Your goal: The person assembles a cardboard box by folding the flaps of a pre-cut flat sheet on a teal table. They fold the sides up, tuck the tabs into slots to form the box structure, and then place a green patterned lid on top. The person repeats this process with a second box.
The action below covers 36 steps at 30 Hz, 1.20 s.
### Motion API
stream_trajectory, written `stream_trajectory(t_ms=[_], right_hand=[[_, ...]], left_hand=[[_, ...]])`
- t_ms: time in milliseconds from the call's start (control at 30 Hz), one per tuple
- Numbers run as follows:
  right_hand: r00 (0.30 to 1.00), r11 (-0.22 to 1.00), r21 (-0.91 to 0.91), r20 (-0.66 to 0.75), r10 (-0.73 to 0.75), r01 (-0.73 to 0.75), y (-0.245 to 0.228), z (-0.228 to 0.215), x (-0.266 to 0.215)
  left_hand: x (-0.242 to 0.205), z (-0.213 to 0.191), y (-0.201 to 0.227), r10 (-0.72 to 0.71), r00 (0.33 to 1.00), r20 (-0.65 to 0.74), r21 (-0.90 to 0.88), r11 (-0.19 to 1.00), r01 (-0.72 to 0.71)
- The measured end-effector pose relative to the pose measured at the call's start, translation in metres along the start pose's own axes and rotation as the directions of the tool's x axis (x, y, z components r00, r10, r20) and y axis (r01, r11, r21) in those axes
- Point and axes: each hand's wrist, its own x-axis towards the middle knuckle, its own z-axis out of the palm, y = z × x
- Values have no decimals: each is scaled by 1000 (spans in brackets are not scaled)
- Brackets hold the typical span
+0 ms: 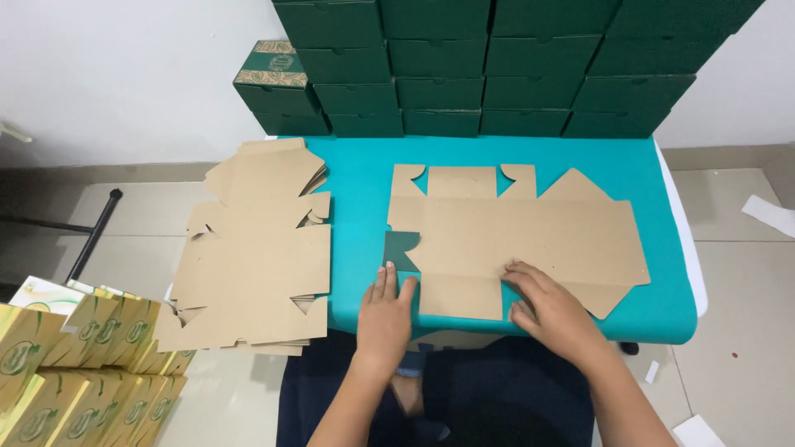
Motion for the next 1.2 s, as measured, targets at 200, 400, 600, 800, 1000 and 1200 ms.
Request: stream_trajectory(t_ms=[200, 400, 600, 800, 1000, 1200], right_hand=[[997, 994, 100, -78, -22, 30, 1, 2, -7], [996, 981, 189, -91, -15, 33, -14, -9, -8], [994, 985, -165, -108, 28, -45, -3, 29, 8], [920, 961, -250, -339, -197, 114, -2, 45, 13], [997, 928, -373, -77, -29, -2, -54, 23, 22], [983, 933, -315, 4, -183, 175, -69, 37, 46]], left_hand=[[-6, -16, -24, 114, 994, -5, -274, 955, -111], [-3, -26, -3, 19, 991, 136, -51, 999, -12], [8, -24, 25, -109, 978, 177, 63, 993, 99], [19, 33, 33, -157, 987, 39, 272, 952, 141], [10, -48, 37, -107, 955, 278, 60, 994, 94], [15, -45, 39, -116, 936, 333, 143, 987, 71]])
